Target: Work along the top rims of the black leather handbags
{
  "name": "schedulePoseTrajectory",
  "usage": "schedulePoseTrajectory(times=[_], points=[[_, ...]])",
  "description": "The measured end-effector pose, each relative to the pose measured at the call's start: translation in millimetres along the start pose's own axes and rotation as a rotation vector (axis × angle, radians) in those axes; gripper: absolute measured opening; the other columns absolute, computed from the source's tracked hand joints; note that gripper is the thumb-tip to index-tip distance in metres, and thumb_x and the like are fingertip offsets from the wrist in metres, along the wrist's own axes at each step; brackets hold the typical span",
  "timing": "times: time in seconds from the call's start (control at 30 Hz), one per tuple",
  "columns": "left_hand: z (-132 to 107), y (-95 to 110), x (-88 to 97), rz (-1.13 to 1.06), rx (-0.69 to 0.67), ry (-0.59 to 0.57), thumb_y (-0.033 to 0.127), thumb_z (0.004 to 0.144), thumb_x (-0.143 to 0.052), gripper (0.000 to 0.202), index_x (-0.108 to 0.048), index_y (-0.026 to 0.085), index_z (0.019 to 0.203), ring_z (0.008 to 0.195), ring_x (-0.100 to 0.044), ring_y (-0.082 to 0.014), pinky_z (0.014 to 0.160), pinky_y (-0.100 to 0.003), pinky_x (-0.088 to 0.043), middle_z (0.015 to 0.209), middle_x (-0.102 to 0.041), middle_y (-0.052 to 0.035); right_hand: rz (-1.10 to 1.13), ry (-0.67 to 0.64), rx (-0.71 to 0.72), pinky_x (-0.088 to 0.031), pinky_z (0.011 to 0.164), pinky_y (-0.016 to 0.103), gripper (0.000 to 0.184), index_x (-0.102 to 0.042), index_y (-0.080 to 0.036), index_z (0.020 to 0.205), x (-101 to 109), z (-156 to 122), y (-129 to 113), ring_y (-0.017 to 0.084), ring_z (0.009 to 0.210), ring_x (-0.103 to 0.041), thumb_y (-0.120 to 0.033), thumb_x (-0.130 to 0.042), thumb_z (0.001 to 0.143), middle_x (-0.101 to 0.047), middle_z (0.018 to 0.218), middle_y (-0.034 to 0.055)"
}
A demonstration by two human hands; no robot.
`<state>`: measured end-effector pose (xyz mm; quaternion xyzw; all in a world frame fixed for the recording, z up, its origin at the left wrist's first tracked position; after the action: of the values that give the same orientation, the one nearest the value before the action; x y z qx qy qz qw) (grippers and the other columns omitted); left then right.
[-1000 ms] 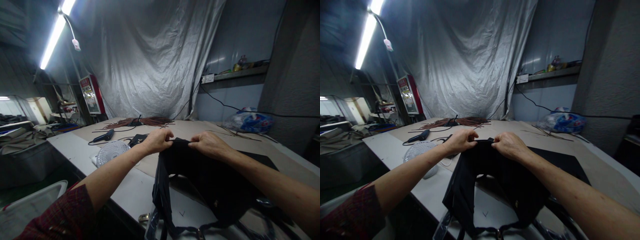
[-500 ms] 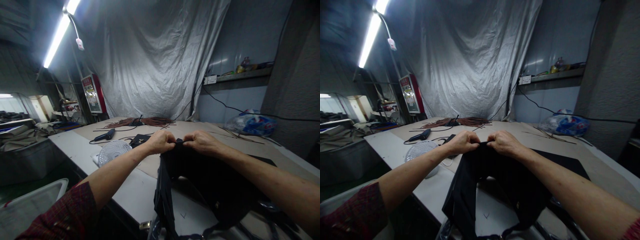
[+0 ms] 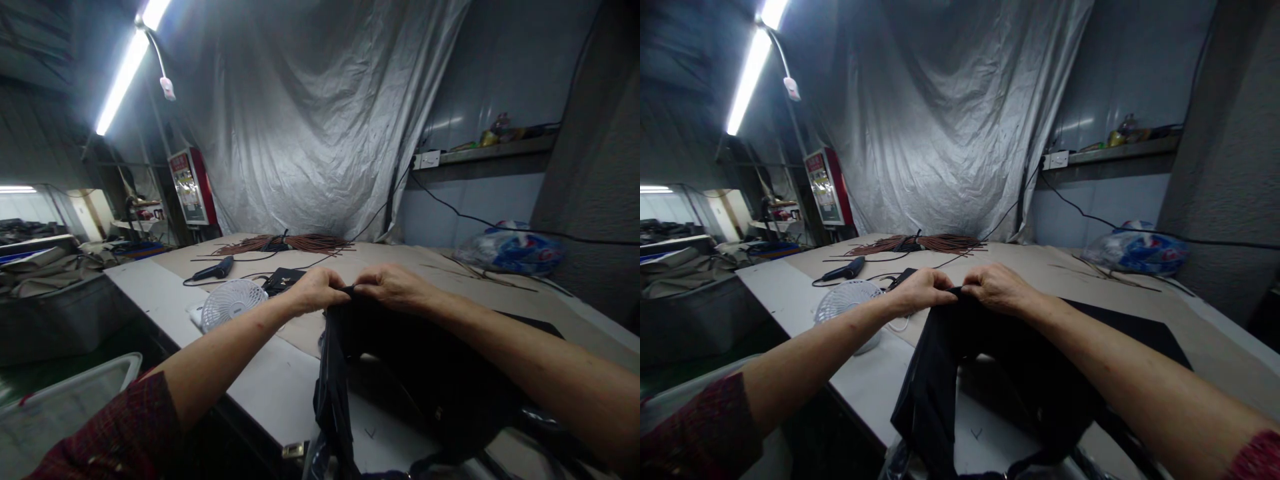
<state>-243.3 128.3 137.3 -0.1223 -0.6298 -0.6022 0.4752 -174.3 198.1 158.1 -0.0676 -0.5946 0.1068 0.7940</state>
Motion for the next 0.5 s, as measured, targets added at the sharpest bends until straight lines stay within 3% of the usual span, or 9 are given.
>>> schedulePoseTrajectory(times=[0.2, 0.37, 0.5], points=[[3, -2, 3.5, 0.054, -0.009, 0.105, 0.032, 0.068, -0.063, 0.021, -0.07, 0.013, 0.071, 0.05, -0.045, -0.0084, 0.045, -0.019, -0.03, 0.052, -0.053, 0.0029, -0.377, 0.096, 0.024, -0.035, 0.066, 0.027, 0.027, -0.07, -0.016, 0.081, -2, 2, -16, 0.019, 0.076, -0.059, -0.028, -0.047, 0.087, -0.069, 0.081, 0.0099], [-1, -7, -0.6, -0.212, 0.012, 0.087, 0.045, 0.071, -0.065, 0.034, -0.064, 0.011, 0.074, 0.054, -0.049, -0.0085, 0.047, -0.018, -0.037, 0.06, -0.055, 0.0008, -0.339, 0.099, -0.03, -0.035, 0.071, 0.027, 0.029, -0.07, -0.015, 0.089, 3, -2, -13, 0.02, 0.083, -0.059, -0.029, -0.044, 0.088, -0.069, 0.089, 0.0109], [-25, -10, 5.3, -0.422, -0.022, 0.094, 0.058, 0.079, -0.055, 0.048, -0.063, 0.013, 0.093, 0.077, -0.06, -0.0142, 0.057, -0.021, -0.048, 0.089, -0.065, -0.0072, -0.219, 0.181, -0.048, -0.038, 0.072, 0.025, 0.025, -0.069, -0.018, 0.086, 33, -20, -7, 0.017, 0.08, -0.059, -0.031, -0.048, 0.087, -0.069, 0.085, 0.005]])
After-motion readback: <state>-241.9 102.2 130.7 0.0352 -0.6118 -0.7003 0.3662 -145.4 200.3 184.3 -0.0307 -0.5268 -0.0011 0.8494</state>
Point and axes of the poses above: each hand's wrist, its own z-axis towards the middle knuckle, its own x-axis out of the back of the hand, y = z × x, the point moved 10 cm from there along z, towards the middle knuckle
